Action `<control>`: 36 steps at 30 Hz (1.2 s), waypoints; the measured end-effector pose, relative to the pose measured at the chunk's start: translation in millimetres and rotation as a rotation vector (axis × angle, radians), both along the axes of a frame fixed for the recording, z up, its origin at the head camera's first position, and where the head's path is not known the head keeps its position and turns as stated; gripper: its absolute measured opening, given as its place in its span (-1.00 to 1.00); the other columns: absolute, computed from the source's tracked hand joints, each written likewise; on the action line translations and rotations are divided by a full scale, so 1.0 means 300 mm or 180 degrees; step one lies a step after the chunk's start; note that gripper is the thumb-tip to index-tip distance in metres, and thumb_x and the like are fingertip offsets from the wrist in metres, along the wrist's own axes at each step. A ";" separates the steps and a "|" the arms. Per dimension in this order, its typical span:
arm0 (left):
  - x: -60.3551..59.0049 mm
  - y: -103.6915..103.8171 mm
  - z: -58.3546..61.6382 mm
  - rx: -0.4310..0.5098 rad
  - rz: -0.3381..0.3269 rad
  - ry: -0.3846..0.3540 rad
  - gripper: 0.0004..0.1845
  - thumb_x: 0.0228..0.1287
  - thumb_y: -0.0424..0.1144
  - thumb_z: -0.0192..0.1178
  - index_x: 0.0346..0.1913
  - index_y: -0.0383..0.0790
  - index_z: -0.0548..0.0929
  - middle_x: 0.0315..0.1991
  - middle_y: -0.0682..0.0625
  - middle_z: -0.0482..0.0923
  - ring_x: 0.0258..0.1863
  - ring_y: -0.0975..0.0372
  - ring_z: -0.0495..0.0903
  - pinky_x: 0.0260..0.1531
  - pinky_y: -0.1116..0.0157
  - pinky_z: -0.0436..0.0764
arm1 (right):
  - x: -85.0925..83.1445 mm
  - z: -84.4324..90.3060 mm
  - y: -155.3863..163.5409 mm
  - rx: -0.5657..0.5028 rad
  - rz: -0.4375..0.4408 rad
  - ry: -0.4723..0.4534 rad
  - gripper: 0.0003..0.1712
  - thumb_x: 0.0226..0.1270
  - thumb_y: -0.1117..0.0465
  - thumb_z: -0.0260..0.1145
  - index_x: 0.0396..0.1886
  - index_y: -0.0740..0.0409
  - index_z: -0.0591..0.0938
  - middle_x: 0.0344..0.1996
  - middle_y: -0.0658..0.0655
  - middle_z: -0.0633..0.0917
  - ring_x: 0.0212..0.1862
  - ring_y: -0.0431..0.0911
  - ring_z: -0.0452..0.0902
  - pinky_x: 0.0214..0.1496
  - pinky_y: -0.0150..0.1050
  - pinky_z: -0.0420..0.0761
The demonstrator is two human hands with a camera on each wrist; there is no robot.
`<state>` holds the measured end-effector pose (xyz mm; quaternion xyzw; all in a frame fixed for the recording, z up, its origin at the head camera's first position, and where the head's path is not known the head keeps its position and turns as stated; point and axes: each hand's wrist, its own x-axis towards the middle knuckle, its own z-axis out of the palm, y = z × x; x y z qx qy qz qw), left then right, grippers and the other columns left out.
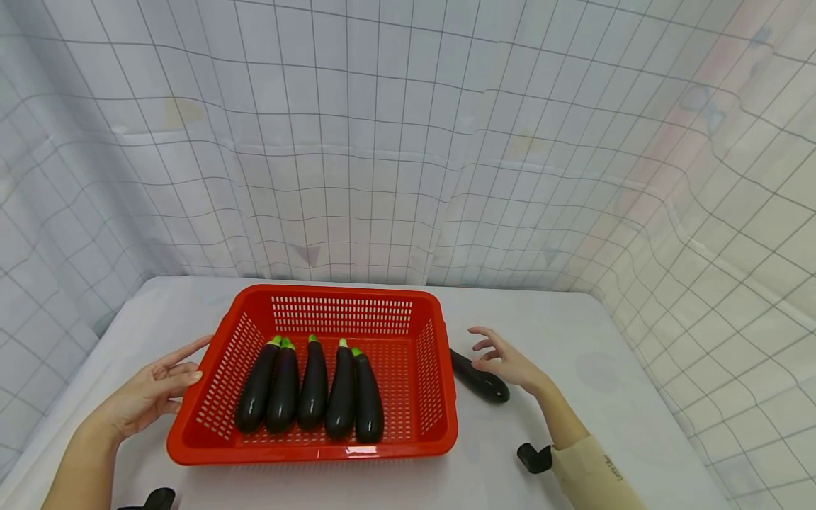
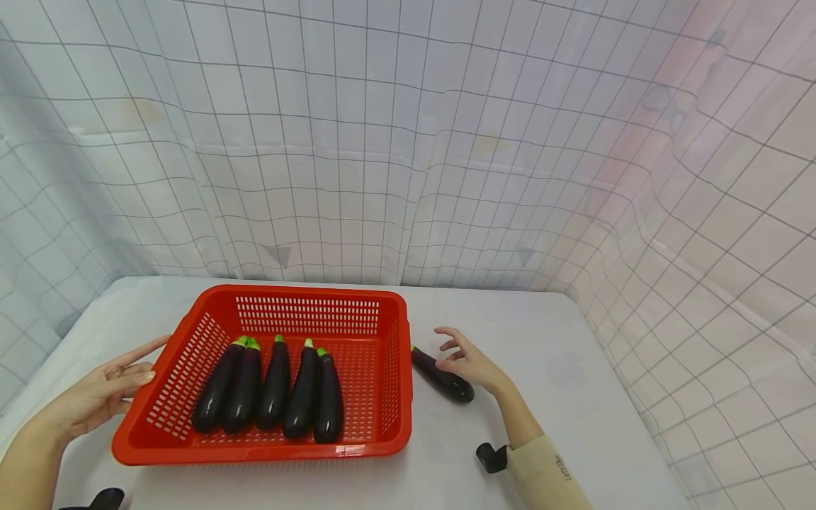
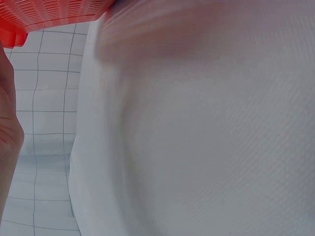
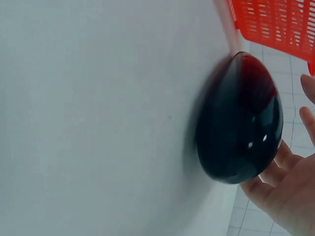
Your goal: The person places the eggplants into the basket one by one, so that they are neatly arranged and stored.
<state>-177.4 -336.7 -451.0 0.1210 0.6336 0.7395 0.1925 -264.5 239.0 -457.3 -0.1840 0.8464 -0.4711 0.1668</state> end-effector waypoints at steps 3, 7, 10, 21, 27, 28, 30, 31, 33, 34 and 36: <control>0.001 0.000 0.000 0.0028 -0.0033 0.0024 -0.45 0.43 -0.39 -0.23 0.23 0.39 0.32 -0.02 0.17 0.58 -0.15 0.22 0.63 -0.29 0.09 0.62 | -0.002 -0.006 0.013 0.0091 0.0069 -0.0084 -0.27 0.24 0.16 0.25 0.35 0.05 0.16 0.05 0.31 0.41 -0.02 0.07 0.46 -0.08 -0.12 0.52; 0.004 0.001 0.000 0.0028 -0.0054 0.0043 -0.44 0.42 -0.40 -0.24 0.25 0.38 0.31 -0.04 0.14 0.59 -0.15 0.21 0.63 -0.29 0.09 0.62 | -0.006 -0.012 0.024 0.0209 0.0156 -0.0200 -0.30 0.25 0.16 0.24 0.34 0.03 0.18 0.02 0.27 0.42 -0.02 0.07 0.46 -0.06 -0.07 0.50; 0.004 0.001 0.000 0.0026 -0.0056 0.0044 -0.44 0.43 -0.40 -0.24 0.25 0.38 0.30 -0.02 0.15 0.59 -0.15 0.21 0.62 -0.28 0.08 0.62 | -0.011 -0.017 0.029 0.0255 0.0276 -0.0273 -0.31 0.25 0.17 0.23 0.34 0.01 0.19 0.01 0.26 0.42 -0.01 0.08 0.45 -0.05 -0.03 0.49; 0.000 -0.001 0.000 0.0014 -0.0067 0.0063 -0.44 0.43 -0.40 -0.25 0.25 0.38 0.30 -0.01 0.16 0.58 -0.14 0.22 0.62 -0.29 0.09 0.62 | -0.033 -0.030 0.039 0.0318 0.0559 -0.0550 -0.31 0.24 0.11 0.23 0.34 -0.01 0.21 0.07 0.24 0.39 0.09 0.10 0.36 0.05 0.06 0.43; 0.002 0.000 0.000 0.0002 -0.0042 0.0047 -0.45 0.43 -0.39 -0.24 0.24 0.39 0.31 -0.02 0.16 0.58 -0.14 0.22 0.62 -0.29 0.09 0.62 | -0.034 -0.028 0.035 0.0343 0.0570 -0.0580 -0.33 0.24 0.12 0.23 0.33 -0.01 0.24 -0.01 0.22 0.43 0.02 0.04 0.36 -0.03 -0.03 0.42; 0.002 0.000 0.000 0.0000 -0.0038 0.0043 -0.45 0.43 -0.39 -0.24 0.24 0.39 0.31 -0.02 0.16 0.58 -0.14 0.22 0.62 -0.29 0.09 0.62 | -0.034 -0.028 0.034 0.0341 0.0567 -0.0583 -0.34 0.24 0.13 0.23 0.33 -0.01 0.24 -0.02 0.21 0.44 0.01 0.03 0.35 -0.04 -0.05 0.41; 0.003 0.000 0.001 0.0001 -0.0040 0.0040 -0.45 0.43 -0.38 -0.24 0.24 0.39 0.31 -0.02 0.16 0.58 -0.14 0.22 0.62 -0.29 0.09 0.62 | -0.035 -0.030 0.034 0.0333 0.0550 -0.0597 -0.34 0.23 0.13 0.23 0.32 -0.01 0.25 -0.05 0.20 0.45 -0.02 0.02 0.36 -0.06 -0.07 0.40; 0.003 0.000 0.001 -0.0001 -0.0042 0.0041 -0.45 0.43 -0.38 -0.24 0.24 0.39 0.31 -0.02 0.16 0.58 -0.14 0.22 0.62 -0.29 0.09 0.62 | -0.035 -0.030 0.033 0.0325 0.0548 -0.0607 -0.35 0.23 0.14 0.23 0.32 -0.01 0.26 -0.06 0.20 0.46 -0.03 0.01 0.36 -0.07 -0.08 0.40; 0.003 0.000 0.001 0.0001 -0.0043 0.0040 -0.45 0.43 -0.39 -0.24 0.24 0.39 0.31 -0.01 0.16 0.58 -0.15 0.22 0.62 -0.29 0.09 0.62 | -0.036 -0.031 0.034 0.0313 0.0539 -0.0627 -0.35 0.23 0.14 0.22 0.31 -0.01 0.26 -0.10 0.18 0.47 -0.07 -0.01 0.37 -0.09 -0.11 0.40; 0.003 0.000 0.002 0.0003 -0.0043 0.0038 -0.45 0.43 -0.39 -0.24 0.24 0.39 0.31 -0.01 0.16 0.58 -0.14 0.21 0.62 -0.28 0.08 0.62 | -0.037 -0.031 0.034 0.0296 0.0540 -0.0646 -0.36 0.23 0.15 0.22 0.31 -0.01 0.26 -0.12 0.18 0.48 -0.08 -0.02 0.38 -0.10 -0.14 0.40; 0.003 0.000 0.002 0.0001 -0.0038 0.0036 -0.44 0.42 -0.39 -0.24 0.24 0.39 0.30 -0.01 0.17 0.58 -0.14 0.21 0.62 -0.28 0.08 0.62 | -0.037 -0.029 0.035 0.0253 0.0531 -0.0684 -0.38 0.25 0.15 0.19 0.31 0.00 0.26 -0.16 0.18 0.50 -0.14 -0.04 0.39 -0.18 -0.19 0.39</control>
